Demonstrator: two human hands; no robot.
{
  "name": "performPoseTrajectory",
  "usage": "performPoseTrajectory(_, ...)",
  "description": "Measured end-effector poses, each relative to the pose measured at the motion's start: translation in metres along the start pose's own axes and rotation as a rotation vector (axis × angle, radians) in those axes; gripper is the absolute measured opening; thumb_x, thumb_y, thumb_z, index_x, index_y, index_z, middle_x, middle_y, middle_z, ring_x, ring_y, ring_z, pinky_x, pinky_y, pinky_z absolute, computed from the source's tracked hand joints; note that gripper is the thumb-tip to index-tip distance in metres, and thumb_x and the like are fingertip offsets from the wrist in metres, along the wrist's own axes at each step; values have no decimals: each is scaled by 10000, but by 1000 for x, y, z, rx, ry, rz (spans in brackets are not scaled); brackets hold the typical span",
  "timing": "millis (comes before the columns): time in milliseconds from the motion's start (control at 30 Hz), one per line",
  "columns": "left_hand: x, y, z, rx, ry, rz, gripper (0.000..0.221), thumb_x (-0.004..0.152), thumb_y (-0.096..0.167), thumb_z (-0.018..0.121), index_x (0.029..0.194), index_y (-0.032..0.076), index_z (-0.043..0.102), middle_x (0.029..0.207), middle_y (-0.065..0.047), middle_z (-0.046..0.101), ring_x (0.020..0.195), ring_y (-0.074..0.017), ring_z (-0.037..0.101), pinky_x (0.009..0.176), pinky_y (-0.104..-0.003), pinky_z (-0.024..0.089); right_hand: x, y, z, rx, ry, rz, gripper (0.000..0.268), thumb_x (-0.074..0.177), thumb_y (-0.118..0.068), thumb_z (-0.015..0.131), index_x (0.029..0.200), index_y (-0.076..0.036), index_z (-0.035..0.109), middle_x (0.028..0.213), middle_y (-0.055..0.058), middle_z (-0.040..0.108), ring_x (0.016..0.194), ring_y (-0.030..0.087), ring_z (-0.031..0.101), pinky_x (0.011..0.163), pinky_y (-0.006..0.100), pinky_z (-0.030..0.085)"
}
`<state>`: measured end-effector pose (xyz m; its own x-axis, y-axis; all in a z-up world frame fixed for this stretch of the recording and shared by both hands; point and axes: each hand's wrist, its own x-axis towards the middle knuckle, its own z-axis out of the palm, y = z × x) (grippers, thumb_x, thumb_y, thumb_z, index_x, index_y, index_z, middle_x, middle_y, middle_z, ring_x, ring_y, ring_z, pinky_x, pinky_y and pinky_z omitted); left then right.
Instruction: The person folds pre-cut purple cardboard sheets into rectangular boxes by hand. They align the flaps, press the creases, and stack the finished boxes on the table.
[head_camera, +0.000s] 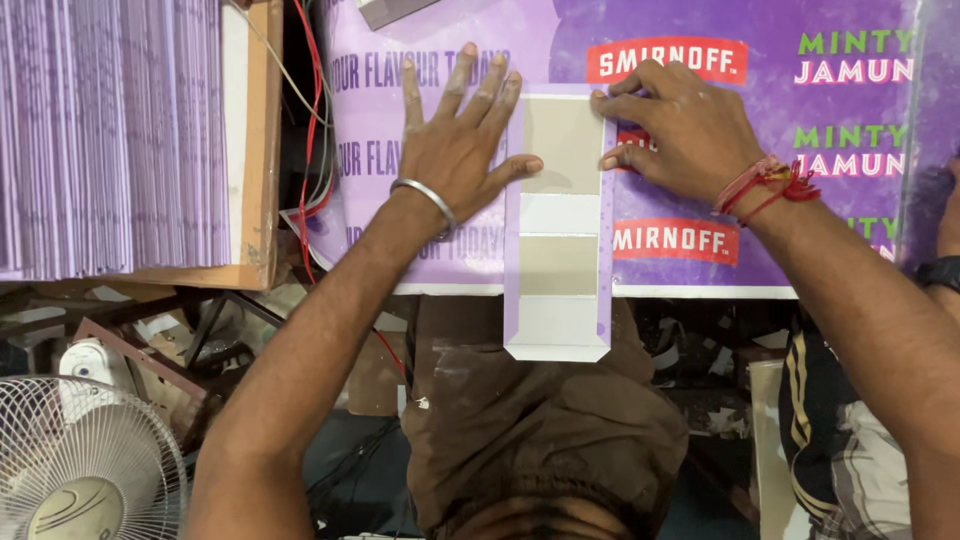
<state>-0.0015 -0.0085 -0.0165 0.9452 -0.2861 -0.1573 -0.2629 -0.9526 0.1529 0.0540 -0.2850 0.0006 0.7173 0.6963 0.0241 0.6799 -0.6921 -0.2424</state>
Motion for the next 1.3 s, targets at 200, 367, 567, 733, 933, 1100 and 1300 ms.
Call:
performPoseTrajectory(200,-12,1,-1,-43,37,-17,873,970,730,380,1623,164,258,1706,-101,164,1575,-304,34,1163,-727,-95,5,-8,-7,-2,-21,12,587,777,-486,818,1268,-171,748,1166,17,680,1057,202,640,765,349,555)
performPoseTrajectory(367,-3,1,-4,-74,10,-69,826,961,740,351,1614,240,274,1730,-79,134,1593,-274,39,1190,-712,-100,5,-8,-7,48,-14,38,578,730,-467,838,1225,-178,764,1142,9,681,1047,198,646,773,355,559)
performPoseTrajectory(567,11,54,-3,37,-73,31,1140,858,897,275,1619,55,172,1694,-126,126,1563,-237,50,1158,-681,-103,3,-1,-3,60,-13,21,524,764,-405,866,1213,-153,768,1145,7,678,1015,208,667,758,370,548)
performPoseTrajectory(733,17,68,-2,-24,-57,84,1064,856,851,250,1600,92,190,1691,-89,154,1565,-229,59,1175,-703,-103,8,-12,-10,50,-22,68,520,758,-394,861,1205,-148,764,1140,10,675,992,209,678,758,372,564)
performPoseTrajectory(933,-47,33,10,14,255,-86,894,952,710,467,1508,10,462,1597,-180,412,1542,-311,252,1168,-730,19,-5,-10,-4,108,79,83,487,754,-380,868,1176,-158,770,1140,-8,685,1016,208,682,768,376,561)
performPoseTrajectory(1100,-144,72,7,-437,345,-409,311,940,395,752,1091,126,716,925,-77,781,832,-294,733,756,-394,538,-10,-6,5,215,118,157,282,882,-340,816,1111,-183,769,1073,-24,675,964,176,678,787,353,557)
performPoseTrajectory(1300,-176,127,15,-1132,442,-421,707,833,145,796,1416,40,411,979,-156,752,921,-352,769,754,-429,589,-7,-7,24,154,364,12,502,904,-374,830,1277,-96,639,1092,81,648,957,268,654,774,367,533)
